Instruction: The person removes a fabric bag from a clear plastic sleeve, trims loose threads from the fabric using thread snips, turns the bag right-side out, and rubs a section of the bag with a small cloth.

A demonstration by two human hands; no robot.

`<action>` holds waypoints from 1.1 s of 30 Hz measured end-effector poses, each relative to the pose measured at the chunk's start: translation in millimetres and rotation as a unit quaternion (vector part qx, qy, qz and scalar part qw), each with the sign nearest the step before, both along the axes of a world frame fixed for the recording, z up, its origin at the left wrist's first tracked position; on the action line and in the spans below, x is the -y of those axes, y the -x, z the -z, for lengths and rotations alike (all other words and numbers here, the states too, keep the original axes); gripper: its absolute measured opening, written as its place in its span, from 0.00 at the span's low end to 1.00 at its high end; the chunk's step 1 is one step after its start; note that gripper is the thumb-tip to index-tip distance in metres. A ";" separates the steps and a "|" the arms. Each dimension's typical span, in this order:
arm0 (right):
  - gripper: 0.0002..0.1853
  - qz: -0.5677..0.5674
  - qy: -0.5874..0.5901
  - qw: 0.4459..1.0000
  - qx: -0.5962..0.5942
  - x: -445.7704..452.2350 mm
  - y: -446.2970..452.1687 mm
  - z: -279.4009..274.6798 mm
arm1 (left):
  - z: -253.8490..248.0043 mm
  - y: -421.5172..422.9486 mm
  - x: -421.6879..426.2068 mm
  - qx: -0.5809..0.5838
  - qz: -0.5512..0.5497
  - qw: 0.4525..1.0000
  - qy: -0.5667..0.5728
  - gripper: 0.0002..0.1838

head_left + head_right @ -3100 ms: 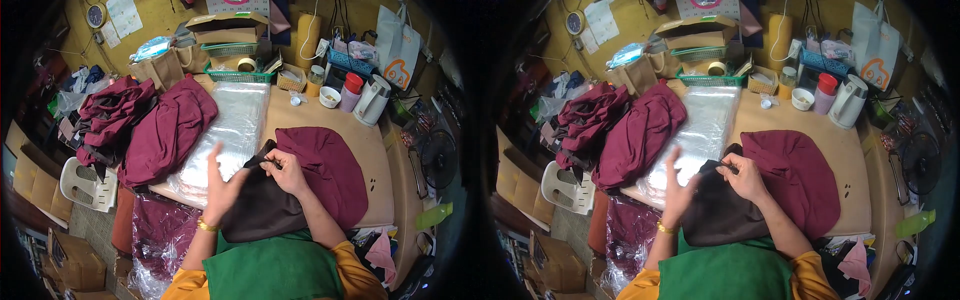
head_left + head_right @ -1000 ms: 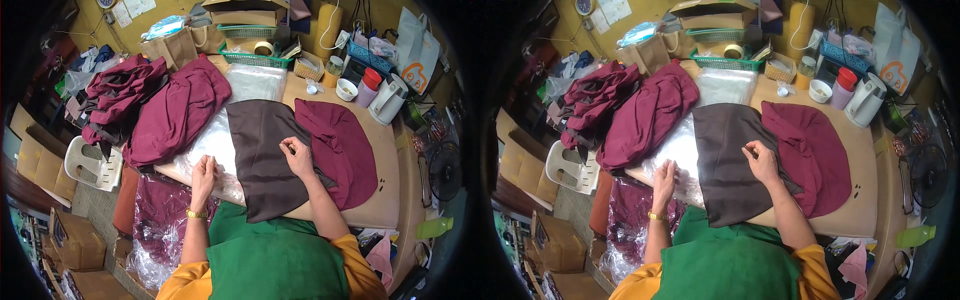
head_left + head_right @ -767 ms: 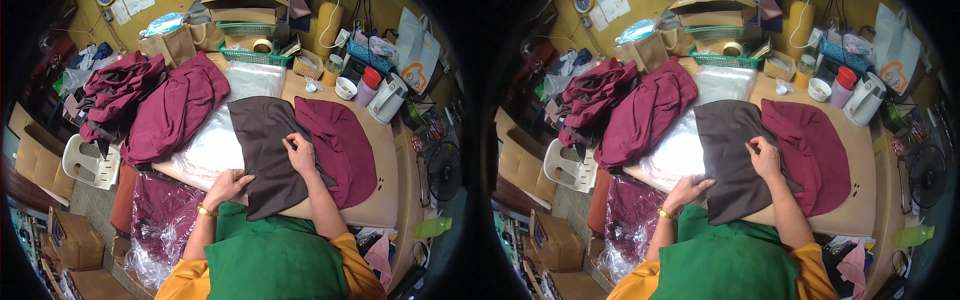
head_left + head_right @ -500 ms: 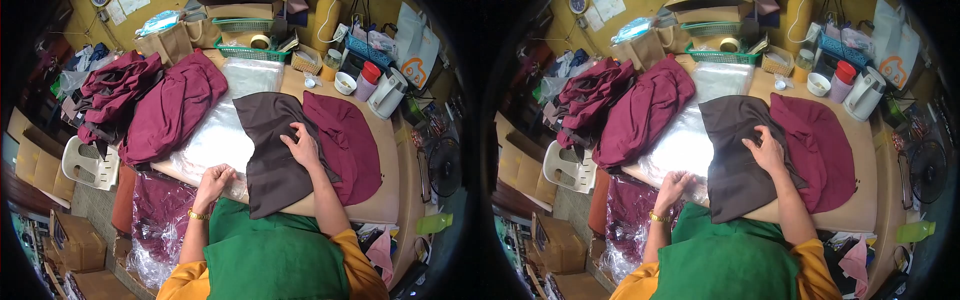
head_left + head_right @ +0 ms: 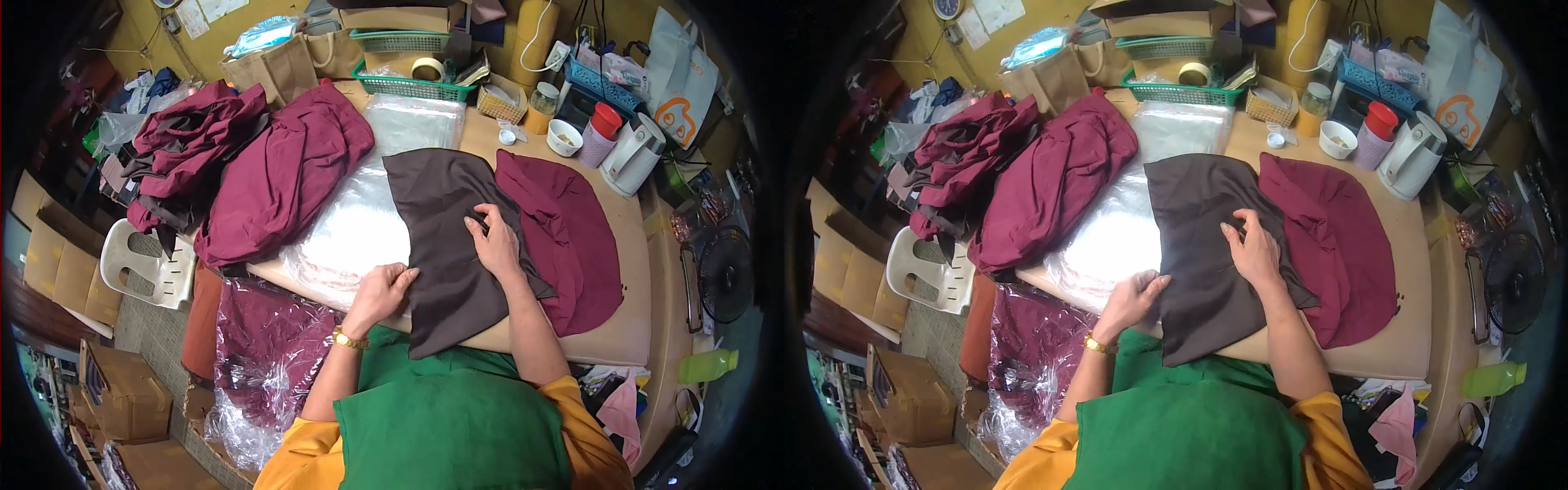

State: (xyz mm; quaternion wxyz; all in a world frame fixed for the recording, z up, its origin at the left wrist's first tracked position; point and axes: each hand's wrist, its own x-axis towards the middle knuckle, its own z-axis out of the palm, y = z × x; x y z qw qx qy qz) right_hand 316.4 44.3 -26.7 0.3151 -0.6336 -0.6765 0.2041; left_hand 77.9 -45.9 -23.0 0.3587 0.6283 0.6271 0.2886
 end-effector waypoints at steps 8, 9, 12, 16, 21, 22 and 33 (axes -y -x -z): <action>0.15 -0.157 -0.032 0.984 -0.082 11.9 6.2 -16.5 | -13.9 25.9 16.3 0.130 -0.022 0.991 -0.010 0.18; 0.15 -0.183 -0.027 0.981 -0.054 26.2 15.6 -33.4 | -11.9 24.0 16.8 0.130 -0.025 0.991 -0.009 0.18; 0.15 -0.259 -0.073 0.963 -0.009 57.1 40.3 -53.7 | -6.6 18.1 16.4 0.210 -0.044 0.976 -0.043 0.18; 0.08 -0.273 -0.161 0.946 0.067 73.0 63.3 -60.0 | -8.0 15.4 16.0 0.224 -0.048 0.973 -0.042 0.18; 0.08 -0.284 -0.163 0.939 0.102 66.0 73.4 -45.0 | -16.4 18.6 22.2 0.271 -0.032 0.962 -0.024 0.18; 0.08 -0.270 -0.159 0.944 0.101 65.6 73.7 -44.1 | -18.9 20.9 24.4 0.314 -0.024 0.949 -0.017 0.18; 0.09 -0.282 -0.149 0.943 0.095 69.3 65.2 -57.4 | -22.3 25.6 25.6 0.370 -0.016 0.929 -0.017 0.18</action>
